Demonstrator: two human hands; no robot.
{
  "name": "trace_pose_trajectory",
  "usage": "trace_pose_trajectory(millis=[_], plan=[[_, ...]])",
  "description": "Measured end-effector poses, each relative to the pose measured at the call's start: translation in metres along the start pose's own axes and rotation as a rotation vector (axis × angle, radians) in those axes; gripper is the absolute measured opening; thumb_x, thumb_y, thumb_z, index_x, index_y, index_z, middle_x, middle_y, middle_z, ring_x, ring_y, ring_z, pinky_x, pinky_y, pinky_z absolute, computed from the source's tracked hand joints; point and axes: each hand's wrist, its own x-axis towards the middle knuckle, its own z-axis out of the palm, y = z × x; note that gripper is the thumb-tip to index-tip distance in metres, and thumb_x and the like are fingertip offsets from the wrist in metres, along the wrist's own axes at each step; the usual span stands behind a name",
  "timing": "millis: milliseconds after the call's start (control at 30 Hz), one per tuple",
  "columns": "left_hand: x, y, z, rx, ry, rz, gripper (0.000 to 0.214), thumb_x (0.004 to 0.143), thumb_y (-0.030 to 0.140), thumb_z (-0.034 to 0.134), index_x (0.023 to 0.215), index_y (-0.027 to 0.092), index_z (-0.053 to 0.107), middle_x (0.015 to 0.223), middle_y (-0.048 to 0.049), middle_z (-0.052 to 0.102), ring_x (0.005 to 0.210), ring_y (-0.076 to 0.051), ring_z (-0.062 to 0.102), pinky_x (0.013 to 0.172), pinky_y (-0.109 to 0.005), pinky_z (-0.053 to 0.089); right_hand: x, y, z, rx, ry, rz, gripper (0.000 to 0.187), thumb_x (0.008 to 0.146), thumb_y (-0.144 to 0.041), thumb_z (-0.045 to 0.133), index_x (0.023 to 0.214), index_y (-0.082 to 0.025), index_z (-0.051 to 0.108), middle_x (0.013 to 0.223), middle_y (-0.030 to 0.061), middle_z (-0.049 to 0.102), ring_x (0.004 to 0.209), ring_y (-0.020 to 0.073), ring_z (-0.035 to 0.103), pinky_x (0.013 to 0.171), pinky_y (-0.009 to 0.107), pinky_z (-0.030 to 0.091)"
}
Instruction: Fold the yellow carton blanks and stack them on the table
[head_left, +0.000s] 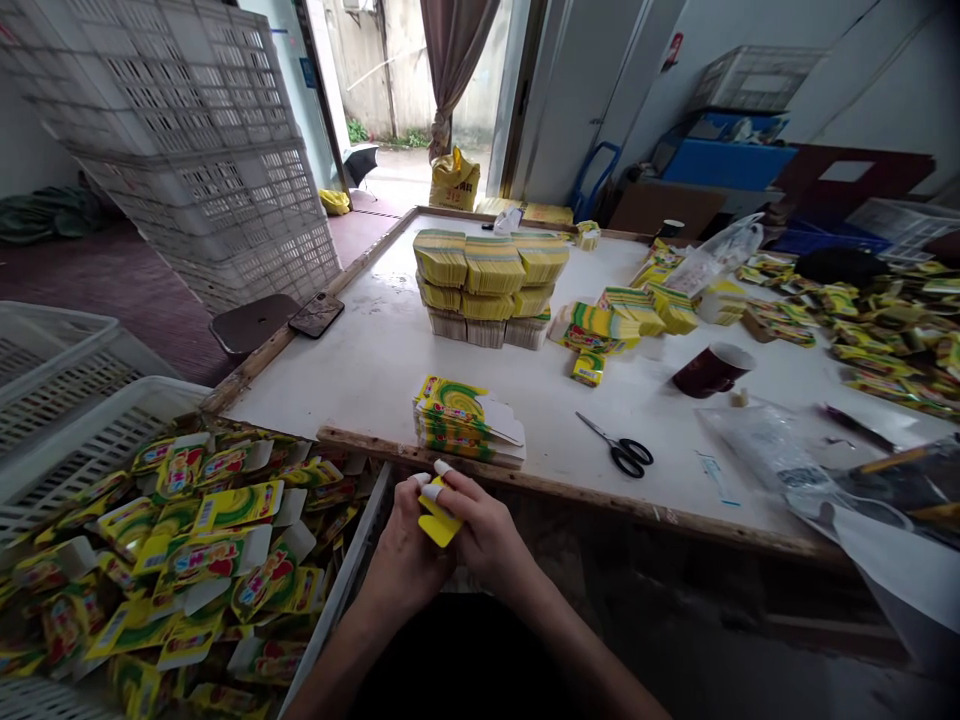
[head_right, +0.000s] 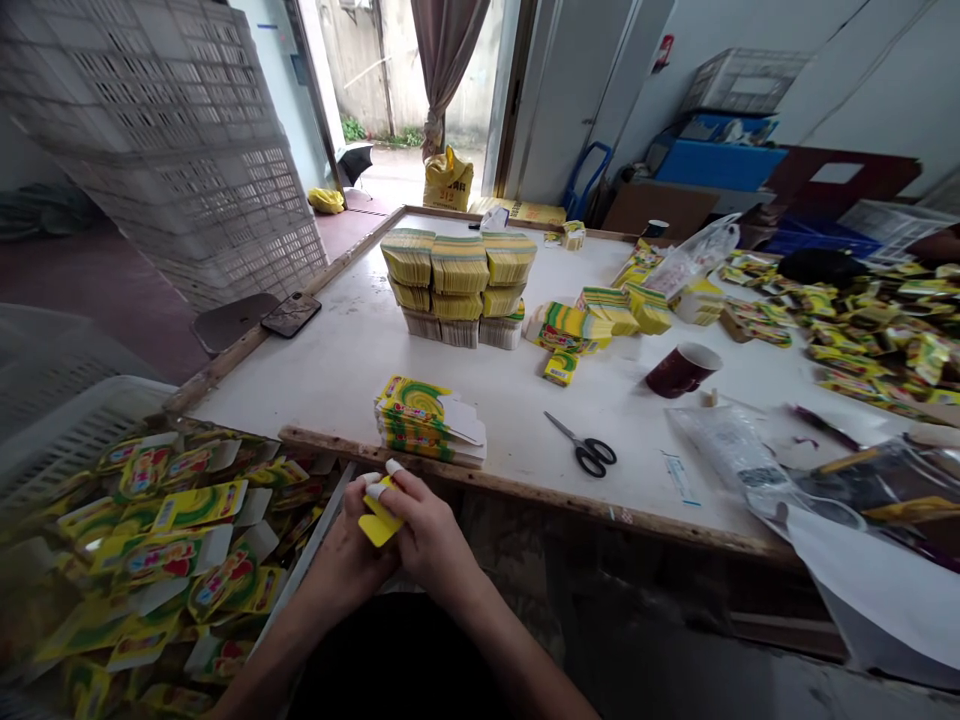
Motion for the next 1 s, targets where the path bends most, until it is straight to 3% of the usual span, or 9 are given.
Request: trace_pose_trajectory(millis=[167,267,433,533,633,700,800,867,1000], plan=[[0.0,0.002,-0.018,0.121,-0.052,-0.112,0.055,0.072,0.024,0.061,0.121,0.022,0.036,0.118,-0.0113,0.057,0.11,-0.03,0.057,0.093,-0.046,0.044,0.004,0.008,-0.009,-0.206,-0.226,-0.003,0.056,0.08,-0.003,0.051,0.135,-0.015,0.047,0.151,0.0211,0.028,0.134,0.0303,0.039,0.104,0.04,0.041],[0.002,0.005,-0.028,0.114,-0.14,-0.148,0.057,0.074,0.032,0.062,0.124,0.024,0.036,0.115,-0.0089,0.062,0.104,-0.028,0.061,0.088,-0.041,0.046,0.004,0.008,-0.018,-0.265,-0.316,0.037,0.049,0.08,-0.003,0.053,0.126,-0.018,0.055,0.148,0.0197,0.034,0.127,0.0294,0.048,0.098,0.039,0.046],[0.009,0.01,-0.035,0.04,-0.241,-0.138,0.066,0.068,0.031,0.068,0.126,0.026,0.036,0.106,-0.0046,0.067,0.091,-0.024,0.066,0.078,-0.033,0.048,0.005,0.006,-0.033,-0.153,-0.305,-0.001,0.026,0.081,-0.009,0.058,0.1,-0.023,0.068,0.128,0.0093,0.054,0.114,0.0212,0.057,0.096,0.033,0.046],[0.011,0.012,-0.035,0.041,-0.219,-0.111,0.065,0.068,0.031,0.068,0.127,0.026,0.039,0.108,-0.0057,0.067,0.094,-0.026,0.065,0.08,-0.036,0.047,0.007,0.006,-0.028,-0.077,-0.189,0.051,0.026,0.074,-0.015,0.068,0.099,-0.022,0.068,0.122,0.0099,0.056,0.112,0.0231,0.057,0.096,0.036,0.046],[0.011,0.008,-0.034,-0.099,-0.101,-0.169,0.069,0.064,0.031,0.073,0.126,0.024,0.044,0.106,-0.0066,0.067,0.095,-0.027,0.065,0.083,-0.037,0.048,0.012,0.005,-0.018,0.03,-0.053,0.051,0.056,0.071,-0.021,0.073,0.123,-0.021,0.054,0.127,0.0121,0.053,0.117,0.0249,0.053,0.1,0.038,0.043],[0.008,0.001,-0.035,-0.388,0.096,-0.242,0.072,0.062,0.033,0.076,0.127,0.025,0.045,0.105,-0.0059,0.067,0.088,-0.023,0.066,0.077,-0.032,0.051,0.02,0.005,-0.018,0.077,0.026,0.048,0.067,0.072,-0.026,0.073,0.132,-0.02,0.043,0.128,0.0128,0.054,0.116,0.0248,0.054,0.098,0.038,0.045],[0.004,-0.018,-0.04,-0.978,0.528,-0.341,0.058,0.072,0.046,0.067,0.122,0.022,0.05,0.11,-0.0079,0.066,0.081,-0.018,0.066,0.068,-0.026,0.054,0.041,0.011,-0.031,-0.095,0.232,0.134,0.052,0.078,-0.029,0.066,0.126,-0.017,0.048,0.117,0.0122,0.06,0.105,0.0247,0.058,0.092,0.038,0.047],[0.001,-0.033,-0.041,-1.302,0.717,-0.46,0.054,0.08,0.056,0.051,0.118,0.017,0.053,0.111,-0.0124,0.065,0.084,-0.019,0.067,0.067,-0.027,0.055,0.055,0.019,-0.042,-0.323,0.33,0.206,0.043,0.081,-0.023,0.059,0.123,-0.015,0.05,0.114,0.0136,0.06,0.105,0.0264,0.055,0.093,0.04,0.045],[-0.004,-0.045,-0.03,-1.533,0.658,-0.791,0.056,0.09,0.059,0.028,0.116,0.014,0.05,0.101,-0.0155,0.065,0.077,-0.02,0.068,0.06,-0.032,0.057,0.073,0.038,-0.05,-0.487,0.289,0.262,0.047,0.073,-0.006,0.053,0.12,-0.013,0.053,0.104,0.0145,0.063,0.097,0.0285,0.055,0.089,0.044,0.043]])
